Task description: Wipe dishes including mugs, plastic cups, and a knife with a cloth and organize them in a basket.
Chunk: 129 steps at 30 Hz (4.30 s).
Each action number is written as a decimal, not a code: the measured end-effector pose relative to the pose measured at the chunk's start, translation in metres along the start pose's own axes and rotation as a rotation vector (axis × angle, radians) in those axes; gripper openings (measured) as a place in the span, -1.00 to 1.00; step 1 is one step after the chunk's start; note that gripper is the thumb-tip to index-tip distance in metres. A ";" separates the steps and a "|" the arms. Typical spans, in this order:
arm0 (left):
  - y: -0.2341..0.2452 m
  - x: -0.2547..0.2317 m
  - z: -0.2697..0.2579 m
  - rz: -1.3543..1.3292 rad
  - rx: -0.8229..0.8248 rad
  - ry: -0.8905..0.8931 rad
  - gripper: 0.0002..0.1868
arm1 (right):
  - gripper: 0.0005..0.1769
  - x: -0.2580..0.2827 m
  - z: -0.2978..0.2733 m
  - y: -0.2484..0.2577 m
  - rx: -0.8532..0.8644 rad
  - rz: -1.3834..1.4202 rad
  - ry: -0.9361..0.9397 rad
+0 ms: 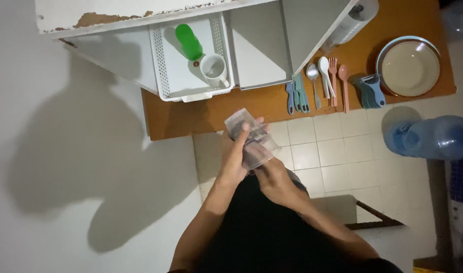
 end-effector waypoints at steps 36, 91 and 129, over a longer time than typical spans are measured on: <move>0.017 0.014 0.018 -0.288 0.117 -0.014 -0.38 | -0.43 -0.032 0.016 -0.022 -0.148 1.213 -0.457; 0.103 0.070 0.044 0.624 -0.407 0.222 -0.31 | -0.08 -0.311 0.106 0.078 -0.229 -0.785 -0.089; 0.306 0.042 0.192 -0.233 -0.499 -0.002 -0.57 | -0.19 -0.009 0.202 -0.079 -0.281 -0.352 0.087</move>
Point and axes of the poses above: each hand's wrist, its own z-axis towards the middle knuckle, its own y-axis out of the back of the hand, x = y × z, the point moved 10 cm from there along z, towards the middle knuckle, and after that the axes turned 9 degrees about z, right-handed, at the moved point
